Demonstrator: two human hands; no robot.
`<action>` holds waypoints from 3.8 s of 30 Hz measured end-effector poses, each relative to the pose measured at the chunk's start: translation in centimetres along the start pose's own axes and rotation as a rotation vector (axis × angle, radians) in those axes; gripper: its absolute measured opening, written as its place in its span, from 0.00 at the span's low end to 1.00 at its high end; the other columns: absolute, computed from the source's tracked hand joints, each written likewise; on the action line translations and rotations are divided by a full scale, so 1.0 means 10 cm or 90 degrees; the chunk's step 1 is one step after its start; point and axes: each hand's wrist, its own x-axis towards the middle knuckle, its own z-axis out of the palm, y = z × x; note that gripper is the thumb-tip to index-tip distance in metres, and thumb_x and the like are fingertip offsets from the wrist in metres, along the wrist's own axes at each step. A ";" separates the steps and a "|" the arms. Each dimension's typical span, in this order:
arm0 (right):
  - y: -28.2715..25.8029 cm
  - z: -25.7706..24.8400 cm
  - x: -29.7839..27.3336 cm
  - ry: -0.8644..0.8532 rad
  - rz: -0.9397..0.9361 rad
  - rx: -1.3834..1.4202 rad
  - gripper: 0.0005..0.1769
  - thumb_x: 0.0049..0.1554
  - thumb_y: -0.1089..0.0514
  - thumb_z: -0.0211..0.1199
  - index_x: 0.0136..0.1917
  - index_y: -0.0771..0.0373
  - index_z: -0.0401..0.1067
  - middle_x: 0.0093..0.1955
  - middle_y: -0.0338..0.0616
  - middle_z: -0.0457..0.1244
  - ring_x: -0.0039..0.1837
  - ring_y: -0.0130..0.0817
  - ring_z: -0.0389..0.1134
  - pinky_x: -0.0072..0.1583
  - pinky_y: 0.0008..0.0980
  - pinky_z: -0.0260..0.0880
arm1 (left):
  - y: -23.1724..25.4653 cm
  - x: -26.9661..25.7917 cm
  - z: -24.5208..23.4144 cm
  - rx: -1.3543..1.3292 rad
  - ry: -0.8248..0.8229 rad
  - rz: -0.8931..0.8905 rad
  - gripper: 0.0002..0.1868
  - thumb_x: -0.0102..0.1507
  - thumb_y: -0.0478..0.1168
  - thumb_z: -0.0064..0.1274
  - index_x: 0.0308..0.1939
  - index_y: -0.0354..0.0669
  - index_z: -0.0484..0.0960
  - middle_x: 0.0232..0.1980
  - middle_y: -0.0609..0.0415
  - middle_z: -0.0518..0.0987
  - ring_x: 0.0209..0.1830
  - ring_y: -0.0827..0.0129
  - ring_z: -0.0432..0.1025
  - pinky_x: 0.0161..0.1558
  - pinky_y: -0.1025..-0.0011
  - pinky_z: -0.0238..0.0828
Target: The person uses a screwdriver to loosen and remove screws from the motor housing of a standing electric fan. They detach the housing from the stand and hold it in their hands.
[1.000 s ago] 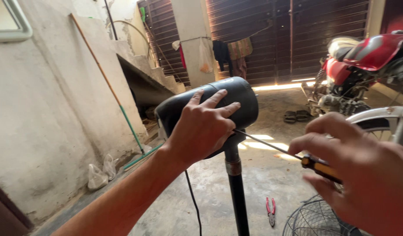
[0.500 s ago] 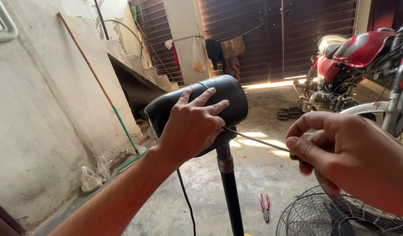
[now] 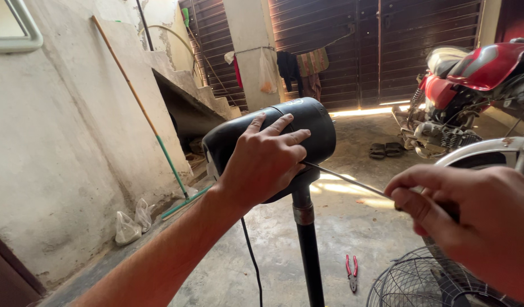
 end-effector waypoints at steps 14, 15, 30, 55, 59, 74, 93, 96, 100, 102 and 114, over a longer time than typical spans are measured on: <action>0.93 0.84 0.33 0.205 -0.275 0.275 0.18 0.53 0.49 0.71 0.56 0.51 0.83 0.37 0.34 0.68 0.38 0.24 0.70 0.41 0.24 0.75 | -0.11 0.23 -0.43 0.062 -0.371 -0.356 0.56 0.50 0.73 0.58 0.77 0.63 0.54 0.63 0.54 0.72 0.60 0.52 0.71 0.59 0.46 0.69; 0.98 0.94 0.38 0.222 -0.284 0.260 0.18 0.53 0.49 0.70 0.57 0.51 0.83 0.38 0.34 0.69 0.39 0.24 0.71 0.44 0.24 0.75 | -0.12 0.23 -0.44 0.063 -0.374 -0.350 0.56 0.51 0.73 0.57 0.78 0.63 0.53 0.64 0.55 0.72 0.60 0.53 0.71 0.58 0.47 0.70; 0.93 1.10 0.32 0.204 -0.233 0.156 0.20 0.44 0.55 0.78 0.52 0.46 0.86 0.34 0.36 0.65 0.36 0.28 0.63 0.37 0.27 0.67 | -0.14 0.14 -0.35 0.117 -0.319 -0.300 0.55 0.51 0.73 0.54 0.77 0.59 0.54 0.70 0.46 0.68 0.58 0.47 0.73 0.52 0.48 0.75; 0.13 0.22 -0.17 0.146 -0.208 0.055 0.16 0.51 0.50 0.74 0.54 0.45 0.84 0.35 0.33 0.69 0.31 0.28 0.67 0.33 0.31 0.70 | -0.06 0.21 -0.48 0.124 -0.341 -0.304 0.58 0.49 0.75 0.59 0.77 0.59 0.55 0.71 0.52 0.67 0.65 0.51 0.68 0.60 0.50 0.68; 0.10 0.10 -0.23 0.184 -0.302 0.118 0.15 0.50 0.56 0.72 0.52 0.53 0.84 0.35 0.37 0.69 0.29 0.28 0.67 0.30 0.32 0.69 | -0.06 0.23 -0.48 0.127 -0.347 -0.311 0.58 0.49 0.74 0.60 0.77 0.60 0.55 0.73 0.53 0.65 0.67 0.52 0.66 0.62 0.50 0.66; 0.13 0.15 -0.27 0.303 -0.446 0.157 0.09 0.50 0.61 0.72 0.47 0.59 0.82 0.33 0.39 0.65 0.30 0.28 0.68 0.29 0.31 0.69 | -0.04 0.23 -0.42 0.177 -0.352 -0.300 0.61 0.48 0.78 0.59 0.77 0.59 0.55 0.71 0.50 0.67 0.64 0.53 0.70 0.59 0.55 0.72; 0.13 0.19 -0.23 0.279 -0.422 0.165 0.09 0.48 0.61 0.73 0.45 0.59 0.83 0.31 0.38 0.64 0.28 0.27 0.66 0.28 0.31 0.67 | -0.06 0.22 -0.43 0.163 -0.349 -0.302 0.59 0.49 0.77 0.58 0.77 0.61 0.55 0.74 0.50 0.64 0.68 0.53 0.66 0.63 0.53 0.67; 0.12 0.18 -0.26 0.308 -0.433 0.165 0.09 0.48 0.61 0.73 0.45 0.59 0.82 0.32 0.38 0.64 0.29 0.27 0.66 0.29 0.31 0.68 | -0.06 0.21 -0.43 0.161 -0.346 -0.301 0.59 0.49 0.77 0.58 0.77 0.61 0.55 0.74 0.50 0.63 0.69 0.52 0.65 0.63 0.53 0.67; 0.10 0.16 -0.27 0.300 -0.415 0.153 0.10 0.47 0.61 0.73 0.44 0.57 0.83 0.32 0.38 0.64 0.28 0.28 0.67 0.29 0.33 0.67 | -0.06 0.19 -0.42 0.160 -0.332 -0.295 0.60 0.48 0.77 0.58 0.79 0.63 0.56 0.74 0.50 0.63 0.70 0.52 0.64 0.63 0.52 0.66; 0.09 0.17 -0.26 0.298 -0.414 0.152 0.09 0.47 0.61 0.73 0.44 0.57 0.83 0.31 0.38 0.64 0.28 0.28 0.67 0.29 0.33 0.68 | -0.07 0.18 -0.42 0.160 -0.331 -0.292 0.58 0.49 0.77 0.58 0.77 0.62 0.56 0.74 0.50 0.63 0.70 0.51 0.64 0.63 0.51 0.66; 0.27 0.26 -0.15 0.357 -0.542 0.070 0.13 0.46 0.61 0.70 0.47 0.61 0.81 0.37 0.41 0.66 0.35 0.33 0.71 0.34 0.33 0.73 | -0.11 0.20 -0.42 0.119 -0.334 -0.294 0.57 0.51 0.75 0.57 0.77 0.59 0.56 0.74 0.48 0.64 0.67 0.49 0.66 0.62 0.50 0.66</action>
